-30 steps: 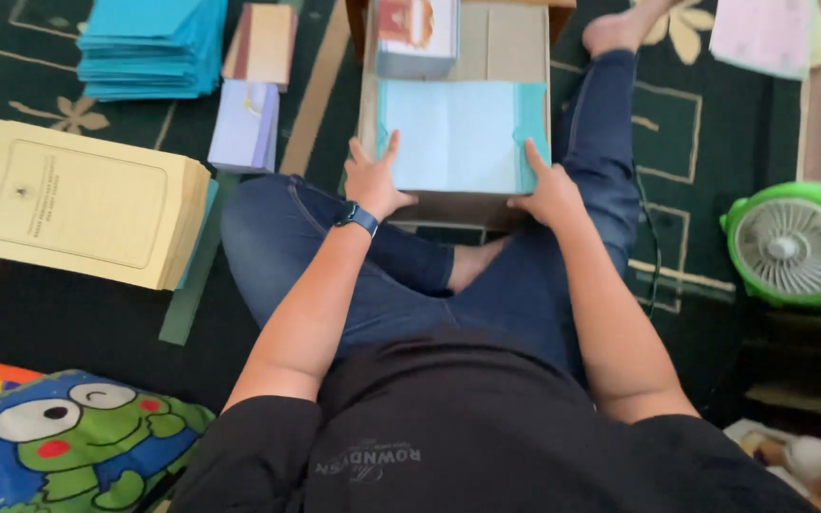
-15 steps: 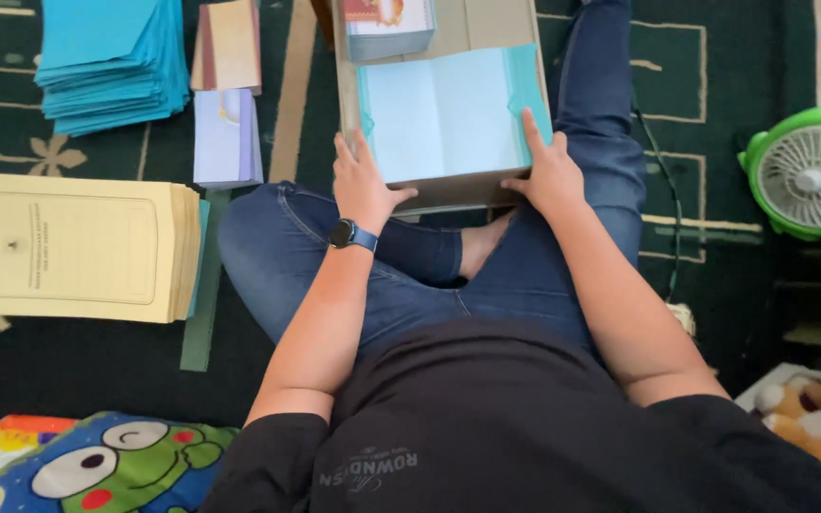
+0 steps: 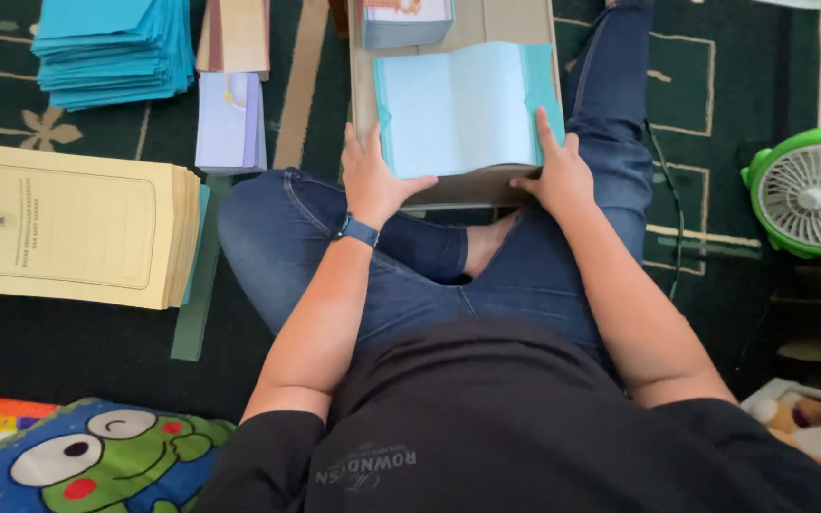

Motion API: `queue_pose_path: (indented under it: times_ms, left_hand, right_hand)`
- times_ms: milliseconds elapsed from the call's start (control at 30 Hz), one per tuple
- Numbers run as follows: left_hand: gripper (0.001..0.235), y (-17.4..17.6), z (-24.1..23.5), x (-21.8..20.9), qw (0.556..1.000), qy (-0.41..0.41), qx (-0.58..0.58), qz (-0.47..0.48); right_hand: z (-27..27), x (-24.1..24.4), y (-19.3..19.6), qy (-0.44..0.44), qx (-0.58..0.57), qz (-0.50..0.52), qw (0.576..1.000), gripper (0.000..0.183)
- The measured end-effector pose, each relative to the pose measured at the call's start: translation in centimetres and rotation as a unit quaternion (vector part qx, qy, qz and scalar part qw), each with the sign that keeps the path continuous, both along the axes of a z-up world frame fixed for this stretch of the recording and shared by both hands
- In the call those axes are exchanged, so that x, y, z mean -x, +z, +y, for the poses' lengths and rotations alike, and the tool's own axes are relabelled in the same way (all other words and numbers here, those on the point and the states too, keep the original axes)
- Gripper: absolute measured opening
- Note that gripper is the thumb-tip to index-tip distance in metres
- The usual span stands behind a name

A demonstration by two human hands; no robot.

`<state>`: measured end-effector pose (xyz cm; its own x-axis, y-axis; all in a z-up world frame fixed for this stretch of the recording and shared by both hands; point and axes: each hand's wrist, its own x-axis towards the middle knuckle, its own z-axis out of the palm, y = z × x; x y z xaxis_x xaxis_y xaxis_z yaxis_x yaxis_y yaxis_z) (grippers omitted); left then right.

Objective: The person is manually folding printed cards or brochures one by one along a pre-scored line.

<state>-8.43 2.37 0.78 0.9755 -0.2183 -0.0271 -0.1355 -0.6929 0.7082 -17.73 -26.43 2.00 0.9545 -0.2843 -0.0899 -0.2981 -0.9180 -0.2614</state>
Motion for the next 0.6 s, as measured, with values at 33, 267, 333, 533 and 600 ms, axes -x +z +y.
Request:
queue_pose_path:
  times_ms: [33,267,333,533,600]
  left_hand:
    - [0.132,0.5,0.2,0.0,1.0,0.003,-0.002,-0.001]
    - [0.115,2.6,0.7,3.2,0.992,-0.053,0.005,-0.117]
    - [0.098,6.6,0.4,6.9,0.962,-0.09,-0.022,-0.257]
    - [0.042,12.3,-0.3,17.1,0.795,-0.606,0.002,0.015]
    - [0.024,9.6,-1.4,17.3,0.782,-0.598,0.038,-0.17]
  right_hand:
    - [0.1,-0.1,0.3,0.003,-0.002,-0.001,1.0,0.12]
    - [0.0,-0.1,1.0,-0.005,-0.046,-0.001,0.999,0.117]
    - [-0.1,0.1,1.2,-0.011,-0.059,-0.005,0.998,0.115]
    - [-0.6,0.1,0.8,0.019,-0.058,-0.004,0.998,0.118]
    - [-0.3,0.3,1.0,0.018,-0.048,0.0,0.999,0.119]
